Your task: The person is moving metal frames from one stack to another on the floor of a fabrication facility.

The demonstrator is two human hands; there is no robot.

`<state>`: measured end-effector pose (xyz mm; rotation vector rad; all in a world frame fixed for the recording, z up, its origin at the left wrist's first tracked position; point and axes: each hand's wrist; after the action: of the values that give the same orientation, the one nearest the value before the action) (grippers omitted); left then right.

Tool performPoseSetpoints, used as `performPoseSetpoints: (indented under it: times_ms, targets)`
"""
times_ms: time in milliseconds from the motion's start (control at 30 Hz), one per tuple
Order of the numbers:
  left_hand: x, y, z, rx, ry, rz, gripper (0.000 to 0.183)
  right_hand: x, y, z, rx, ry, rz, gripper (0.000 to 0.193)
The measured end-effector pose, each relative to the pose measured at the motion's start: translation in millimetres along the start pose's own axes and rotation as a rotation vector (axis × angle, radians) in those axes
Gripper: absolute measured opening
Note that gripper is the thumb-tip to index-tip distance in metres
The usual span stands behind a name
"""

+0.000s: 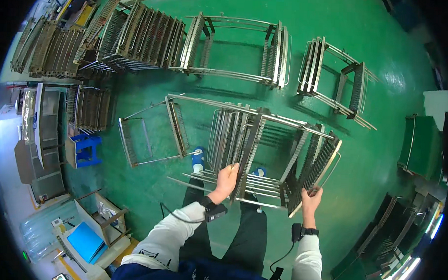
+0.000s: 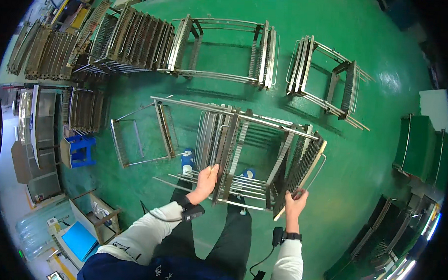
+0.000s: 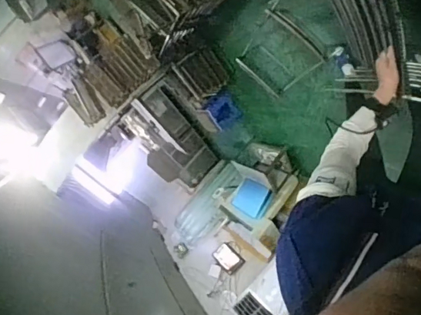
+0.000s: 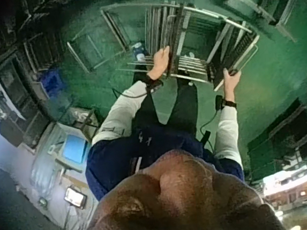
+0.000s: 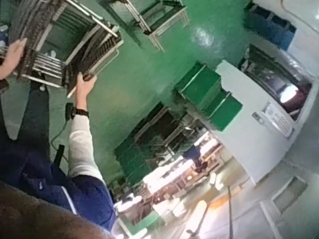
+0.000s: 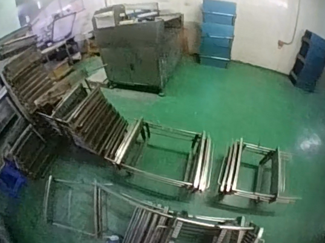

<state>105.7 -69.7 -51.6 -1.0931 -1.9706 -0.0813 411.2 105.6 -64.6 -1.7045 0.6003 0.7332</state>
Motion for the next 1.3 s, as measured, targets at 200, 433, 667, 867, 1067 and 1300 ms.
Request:
performPoseSetpoints:
  times_ms: [200,433,667,867,1067,1300]
  targets:
    - [112,-41,-11,-0.093,-0.162,-0.160,0.051,-109,-51,9,0.095,-0.027,-0.035,0.043]
    - [212,-136,44,-0.021,0.097,-0.171,0.052,-237,-11,56,0.252,-0.255,0.109,0.047]
    - [277,-210,202,0.099,0.434,-0.192,0.052,-304,112,189,0.212,-0.333,0.290,0.036]
    - [291,-231,312,0.154,0.403,-0.232,0.054,-324,208,268,0.200,-0.376,0.267,0.040]
    - [252,-228,413,0.254,0.385,-0.203,0.053,-308,280,322,0.165,-0.371,0.217,0.041]
    - [220,-219,497,0.241,0.402,-0.117,0.048,-265,341,370,0.108,-0.368,0.166,0.048]
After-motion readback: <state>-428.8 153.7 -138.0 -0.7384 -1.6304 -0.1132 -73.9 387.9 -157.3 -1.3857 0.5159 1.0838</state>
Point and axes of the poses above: each hand's wrist, its own z-axis towards the middle knuckle, its own y-axis out of the palm, x = y × z, and after that the axes turned 12 degrees about -y, right-handed
